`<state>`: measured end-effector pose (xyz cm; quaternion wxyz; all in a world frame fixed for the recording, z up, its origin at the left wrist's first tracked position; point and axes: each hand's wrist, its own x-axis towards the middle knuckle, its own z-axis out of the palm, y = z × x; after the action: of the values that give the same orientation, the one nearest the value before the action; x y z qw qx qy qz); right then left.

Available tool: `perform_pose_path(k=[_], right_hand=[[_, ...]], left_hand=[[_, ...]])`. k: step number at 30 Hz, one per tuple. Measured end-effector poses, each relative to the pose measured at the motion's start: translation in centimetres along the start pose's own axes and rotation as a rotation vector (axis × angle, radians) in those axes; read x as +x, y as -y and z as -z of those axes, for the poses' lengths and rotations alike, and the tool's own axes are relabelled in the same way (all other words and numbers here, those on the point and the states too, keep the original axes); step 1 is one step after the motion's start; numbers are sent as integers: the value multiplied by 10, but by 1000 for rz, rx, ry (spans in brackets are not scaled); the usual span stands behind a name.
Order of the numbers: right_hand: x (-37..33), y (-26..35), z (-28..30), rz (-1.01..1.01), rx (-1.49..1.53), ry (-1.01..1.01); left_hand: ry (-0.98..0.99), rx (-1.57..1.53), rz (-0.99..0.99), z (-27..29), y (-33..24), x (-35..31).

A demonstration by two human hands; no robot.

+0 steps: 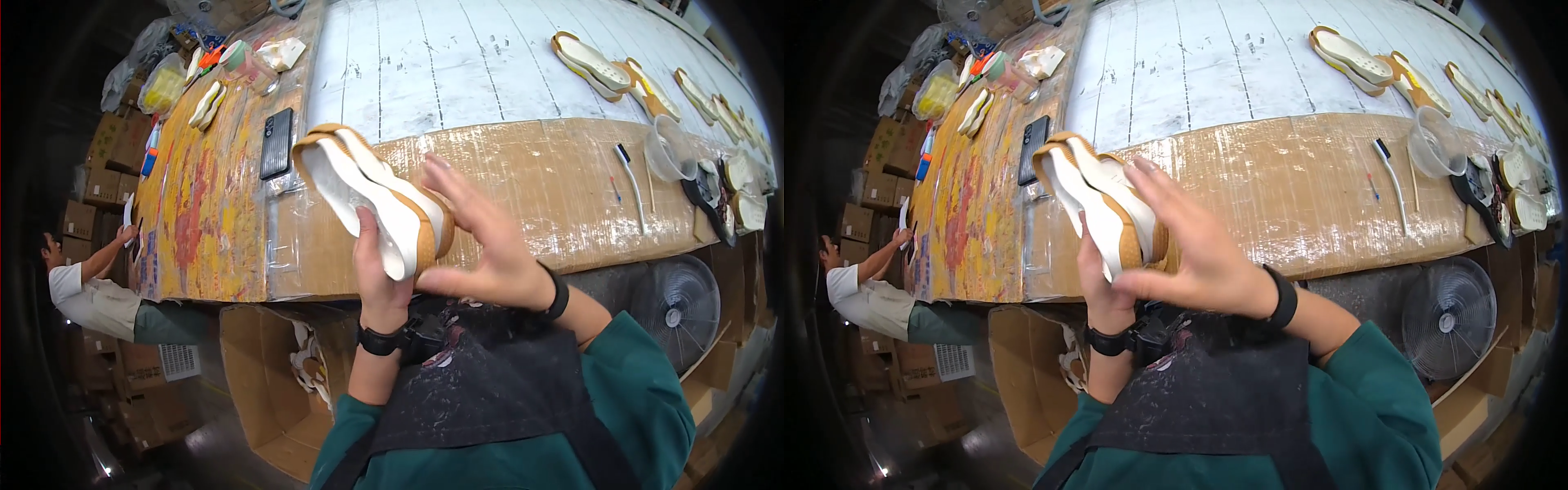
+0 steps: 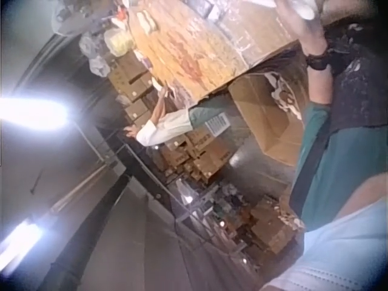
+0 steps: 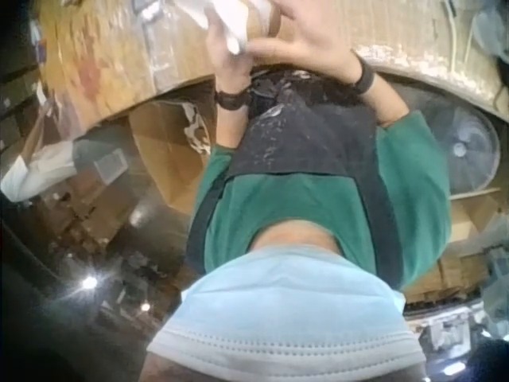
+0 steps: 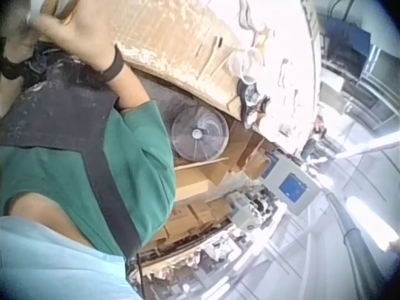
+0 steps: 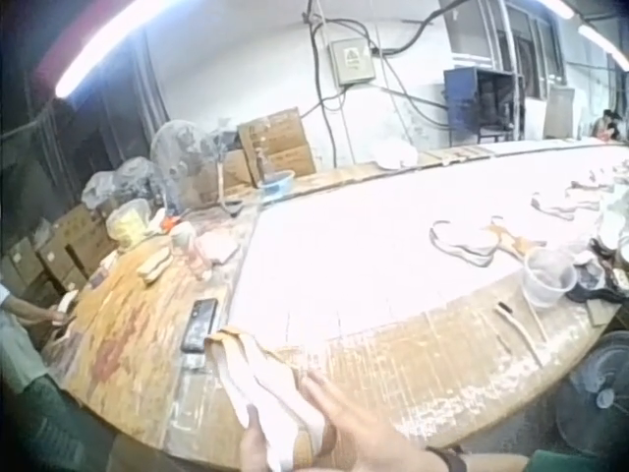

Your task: Inspecting and handling shoe soles at a manufacturing station.

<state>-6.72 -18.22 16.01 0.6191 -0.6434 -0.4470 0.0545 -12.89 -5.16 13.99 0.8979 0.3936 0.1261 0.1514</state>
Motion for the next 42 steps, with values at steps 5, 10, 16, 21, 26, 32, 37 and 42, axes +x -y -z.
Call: perform_pose_path(k=[5,10,16,21,26,32,37,42], right_hand=[[-4,-6,-23,110,-158,-169],[-4,-2,-12,124,10,-60],[-15,0,-12,81,103,-61],[-21,-18,-11,-102,186,43],[-27,-51,-21,-271,216,113],[-13,-83,-37,-499,452,130],[-6,-91,-63,-352,338,85],[-13,-67,-64,-279,171,121]], left_hand=[[-35,-79,-56,-8,3,-5],[123,8,-269,-4,-3,-11],[115,-133,-140,4,-15,-19],[-37,148,35,19,-28,-5],[-86,342,42,41,-24,3],[-168,523,-13,70,-10,11],[-225,167,121,70,-17,17],[8,-186,68,93,-14,4]])
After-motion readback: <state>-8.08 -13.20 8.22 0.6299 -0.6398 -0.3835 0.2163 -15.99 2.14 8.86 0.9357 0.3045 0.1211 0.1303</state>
